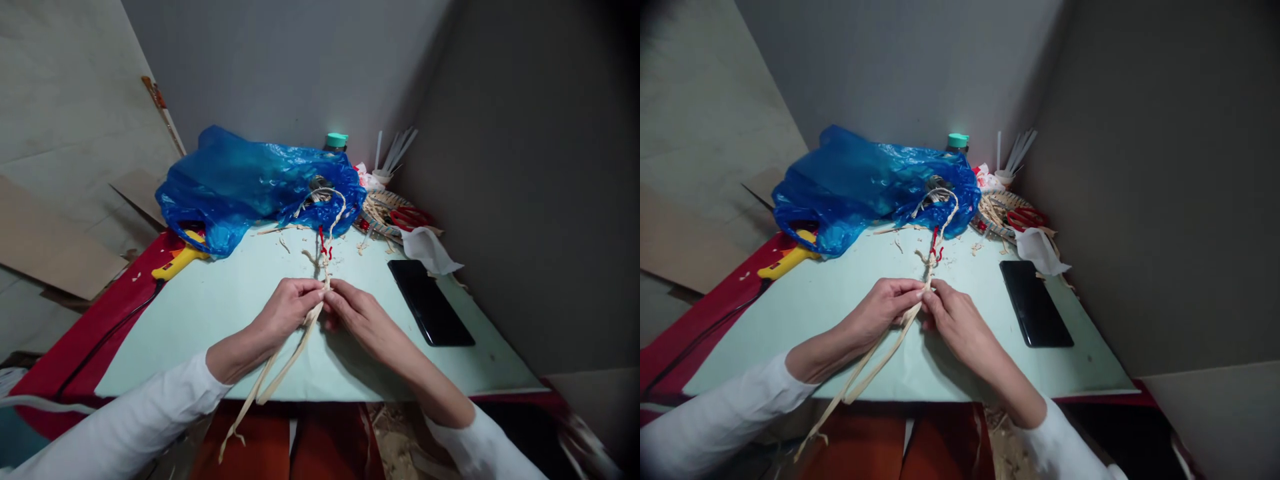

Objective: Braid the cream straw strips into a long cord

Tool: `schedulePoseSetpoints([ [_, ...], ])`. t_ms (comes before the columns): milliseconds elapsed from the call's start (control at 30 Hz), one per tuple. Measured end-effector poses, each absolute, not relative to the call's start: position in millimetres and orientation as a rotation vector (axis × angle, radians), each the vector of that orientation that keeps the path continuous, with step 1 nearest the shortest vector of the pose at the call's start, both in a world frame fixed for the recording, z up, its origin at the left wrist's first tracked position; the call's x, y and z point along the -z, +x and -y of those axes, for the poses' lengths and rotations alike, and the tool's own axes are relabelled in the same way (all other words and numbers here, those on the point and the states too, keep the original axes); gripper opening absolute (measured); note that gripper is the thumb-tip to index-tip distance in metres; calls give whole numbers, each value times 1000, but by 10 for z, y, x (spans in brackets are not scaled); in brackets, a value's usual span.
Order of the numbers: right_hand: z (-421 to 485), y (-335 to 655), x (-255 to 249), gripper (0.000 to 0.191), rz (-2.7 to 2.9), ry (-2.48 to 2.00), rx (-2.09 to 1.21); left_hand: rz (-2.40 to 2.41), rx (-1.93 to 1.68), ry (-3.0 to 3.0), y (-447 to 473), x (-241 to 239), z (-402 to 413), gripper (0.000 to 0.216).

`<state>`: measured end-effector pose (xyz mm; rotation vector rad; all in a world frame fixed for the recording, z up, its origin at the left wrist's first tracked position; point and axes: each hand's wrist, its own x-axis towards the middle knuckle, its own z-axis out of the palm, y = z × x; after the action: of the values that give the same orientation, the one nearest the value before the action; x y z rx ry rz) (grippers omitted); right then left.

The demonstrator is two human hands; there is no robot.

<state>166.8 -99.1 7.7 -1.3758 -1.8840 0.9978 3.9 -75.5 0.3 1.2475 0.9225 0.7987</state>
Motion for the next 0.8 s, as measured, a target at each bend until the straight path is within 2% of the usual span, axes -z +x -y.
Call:
schedulePoseSetpoints([
  [300,919,1645,113,37,1585,-1169,-1293,-958,-746,1467,-7,52,779,18],
  [433,928,1677,120,37,1566,-1229,-1274,-1100,-730,1647,-27,-49,798,16],
  [600,906,1710,150,42,1593,-1261,-1259,-1189,-595,1884,-79,-180,778,32],
  [800,894,1728,167,46,1655,-1311,-1200,-1160,-486,1951,-175,-188,716,29],
])
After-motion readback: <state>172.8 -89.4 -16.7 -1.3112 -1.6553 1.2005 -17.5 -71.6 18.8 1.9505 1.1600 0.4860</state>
